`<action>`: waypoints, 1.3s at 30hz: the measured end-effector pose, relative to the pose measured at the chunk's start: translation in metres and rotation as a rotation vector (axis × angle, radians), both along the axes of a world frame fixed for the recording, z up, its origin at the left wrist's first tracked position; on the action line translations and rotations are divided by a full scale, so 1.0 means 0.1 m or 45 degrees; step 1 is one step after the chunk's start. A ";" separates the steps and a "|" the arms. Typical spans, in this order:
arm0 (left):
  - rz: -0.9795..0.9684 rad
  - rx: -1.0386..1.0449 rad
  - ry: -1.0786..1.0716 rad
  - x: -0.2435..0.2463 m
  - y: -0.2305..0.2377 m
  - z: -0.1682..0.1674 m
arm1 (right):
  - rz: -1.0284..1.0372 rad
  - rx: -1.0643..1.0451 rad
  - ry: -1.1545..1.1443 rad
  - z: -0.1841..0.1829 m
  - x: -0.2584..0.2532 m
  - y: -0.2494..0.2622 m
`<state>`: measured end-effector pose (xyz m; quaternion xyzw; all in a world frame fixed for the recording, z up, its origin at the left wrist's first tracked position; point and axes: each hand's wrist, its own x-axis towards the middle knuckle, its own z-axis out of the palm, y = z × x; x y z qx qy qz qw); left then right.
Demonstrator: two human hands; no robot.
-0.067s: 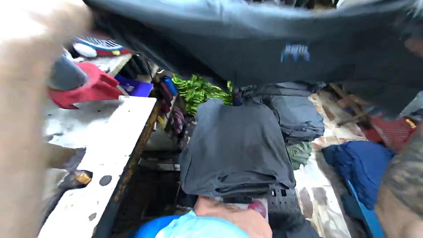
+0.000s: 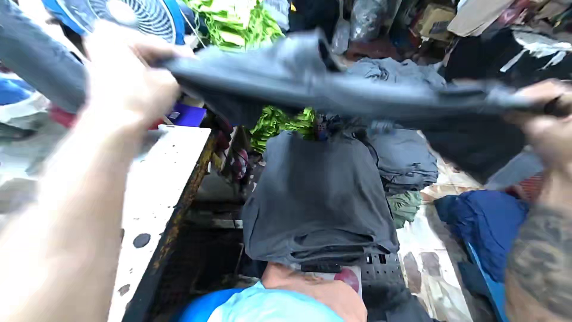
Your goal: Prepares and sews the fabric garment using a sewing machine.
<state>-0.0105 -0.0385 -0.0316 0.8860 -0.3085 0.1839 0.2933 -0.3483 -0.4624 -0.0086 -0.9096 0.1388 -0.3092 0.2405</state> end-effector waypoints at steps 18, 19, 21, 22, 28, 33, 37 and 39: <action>0.559 -0.085 0.425 -4.16 1.89 -2.14 | 1.197 0.137 0.813 -1.88 0.60 2.82; 0.747 -0.082 0.325 -4.34 1.96 -2.00 | 1.479 0.085 0.686 -1.94 0.76 3.37; 1.218 -0.039 0.135 -4.62 2.07 -1.73 | 1.909 -0.054 0.314 -2.05 0.99 4.39; 1.448 -0.010 0.082 -4.74 2.13 -1.64 | 2.066 -0.110 0.182 -2.11 1.09 4.79; 2.085 0.010 0.574 -5.00 2.64 -1.57 | 2.341 -0.430 -0.145 -2.39 1.56 5.55; 1.626 -0.813 0.575 -5.55 3.25 -1.16 | 2.324 0.174 0.099 -1.99 0.67 5.69; 1.463 -1.026 0.460 -5.76 3.46 -0.96 | 2.500 0.826 0.618 -1.83 -0.04 6.27; 1.471 -0.939 0.366 -5.81 3.47 -0.92 | 2.488 0.957 0.999 -1.66 -0.14 6.46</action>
